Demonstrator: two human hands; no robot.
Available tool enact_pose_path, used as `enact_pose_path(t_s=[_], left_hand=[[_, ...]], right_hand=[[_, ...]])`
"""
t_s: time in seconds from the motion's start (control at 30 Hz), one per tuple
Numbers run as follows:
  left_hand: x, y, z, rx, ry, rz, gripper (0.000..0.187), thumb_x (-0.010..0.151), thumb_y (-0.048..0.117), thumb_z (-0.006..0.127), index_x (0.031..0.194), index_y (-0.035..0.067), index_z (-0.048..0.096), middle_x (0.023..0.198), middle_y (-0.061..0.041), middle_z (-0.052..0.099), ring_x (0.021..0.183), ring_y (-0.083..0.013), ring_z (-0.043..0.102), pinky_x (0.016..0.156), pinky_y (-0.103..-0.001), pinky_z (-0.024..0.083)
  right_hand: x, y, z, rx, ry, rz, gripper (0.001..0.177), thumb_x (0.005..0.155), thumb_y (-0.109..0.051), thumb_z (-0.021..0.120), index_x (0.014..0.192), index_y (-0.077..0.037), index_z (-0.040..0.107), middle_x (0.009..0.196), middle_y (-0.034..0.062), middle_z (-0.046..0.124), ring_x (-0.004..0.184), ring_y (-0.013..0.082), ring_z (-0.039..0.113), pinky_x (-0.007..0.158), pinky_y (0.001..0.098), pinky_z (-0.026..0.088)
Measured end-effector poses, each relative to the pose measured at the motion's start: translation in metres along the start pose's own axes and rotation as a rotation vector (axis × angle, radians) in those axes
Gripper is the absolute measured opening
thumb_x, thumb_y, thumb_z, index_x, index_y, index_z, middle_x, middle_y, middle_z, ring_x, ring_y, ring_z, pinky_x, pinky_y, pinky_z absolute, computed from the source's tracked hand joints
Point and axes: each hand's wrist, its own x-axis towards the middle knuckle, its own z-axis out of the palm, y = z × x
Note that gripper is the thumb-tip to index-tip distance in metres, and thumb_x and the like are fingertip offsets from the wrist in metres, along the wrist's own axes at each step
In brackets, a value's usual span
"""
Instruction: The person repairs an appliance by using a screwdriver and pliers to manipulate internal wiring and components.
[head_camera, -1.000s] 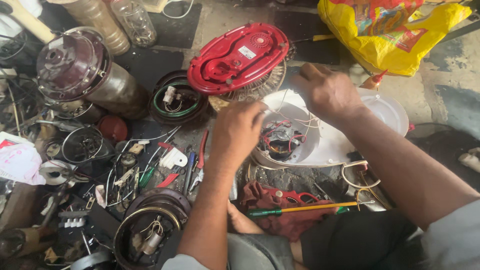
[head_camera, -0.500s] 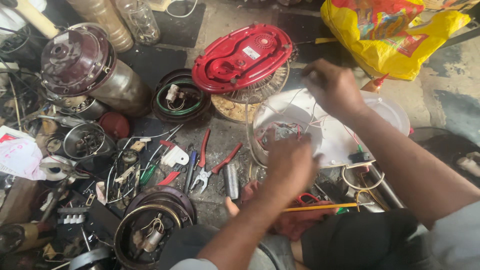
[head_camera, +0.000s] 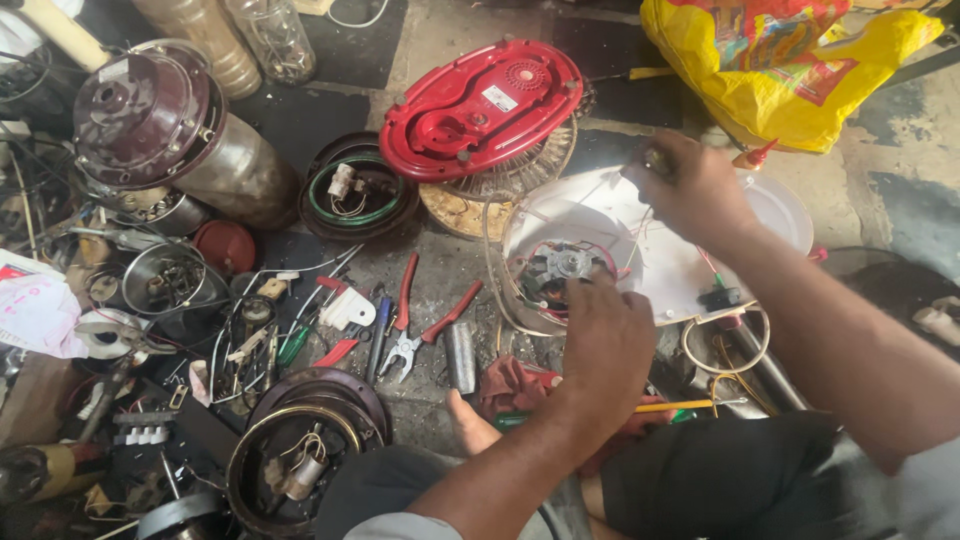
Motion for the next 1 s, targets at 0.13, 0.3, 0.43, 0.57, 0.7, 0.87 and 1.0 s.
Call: enact_pose_path(t_s=[0.13,0.3,0.43,0.57,0.7,0.87,1.0], left_hand=[[-0.002,-0.009,-0.021,0.061,-0.216,-0.03,0.043,0.08,0.031,0.072,0.11,0.001,0.067,0.103,-0.022,0.07,0.107,-0.0381,0.065,0.112,-0.06,0.031],[0.007,-0.048,-0.027,-0.322,-0.186,-0.111,0.062,0.078,0.05,0.08,0.113,0.001,0.066,0.102,-0.018,0.072,0.099,-0.0353,0.069,0.102,-0.057,0.041],[0.012,-0.055,-0.024,-0.532,-0.201,-0.109,0.079,0.074,0.055,0.079,0.128,0.0,0.059,0.103,-0.02,0.073,0.093,-0.0388,0.072,0.087,-0.054,0.05],[0.013,-0.056,-0.017,-0.563,-0.158,-0.11,0.079,0.076,0.061,0.076,0.126,0.001,0.061,0.101,-0.024,0.072,0.091,-0.0425,0.071,0.086,-0.059,0.046],[0.013,-0.044,-0.007,-0.409,-0.071,-0.183,0.066,0.09,0.056,0.064,0.126,0.0,0.064,0.109,-0.02,0.071,0.1,-0.0383,0.067,0.09,-0.056,0.046],[0.009,-0.036,0.0,-0.268,-0.089,-0.22,0.06,0.097,0.054,0.059,0.12,-0.001,0.065,0.116,-0.018,0.067,0.112,-0.0353,0.06,0.097,-0.053,0.044],[0.007,-0.019,0.0,-0.341,-0.026,-0.025,0.073,0.092,0.059,0.061,0.131,-0.002,0.059,0.122,-0.033,0.061,0.105,-0.0418,0.062,0.093,-0.053,0.044]], right_hand=[[-0.005,-0.007,0.006,-0.081,0.2,-0.395,0.019,0.102,-0.022,0.074,0.111,-0.005,0.069,0.091,0.0134,0.072,0.075,0.0249,0.072,0.066,0.0377,0.055],[0.002,-0.012,-0.004,-0.285,0.192,-0.57,0.017,0.098,-0.019,0.073,0.111,-0.009,0.071,0.092,0.0132,0.073,0.077,0.0312,0.071,0.067,0.0426,0.055],[0.001,-0.007,0.001,-0.128,0.151,-0.447,0.02,0.099,-0.025,0.075,0.111,-0.009,0.072,0.08,0.0124,0.072,0.071,0.0292,0.072,0.068,0.0417,0.057],[0.011,0.011,0.006,-0.112,0.055,-0.331,0.027,0.099,-0.031,0.074,0.113,-0.008,0.073,0.081,0.0141,0.073,0.072,0.0298,0.071,0.068,0.0414,0.057],[0.037,0.024,-0.007,-0.187,-0.557,0.257,0.043,0.085,-0.042,0.075,0.116,-0.012,0.075,0.072,0.0118,0.073,0.058,0.0242,0.069,0.057,0.0419,0.057],[0.041,0.002,-0.028,-0.165,-0.385,0.417,0.045,0.09,-0.046,0.075,0.121,-0.013,0.071,0.069,0.0157,0.067,0.061,0.0203,0.064,0.056,0.041,0.049],[0.035,-0.03,-0.022,0.117,-0.255,0.311,0.029,0.098,-0.032,0.068,0.11,-0.006,0.071,0.071,0.0056,0.068,0.061,0.0175,0.064,0.055,0.0346,0.052]])
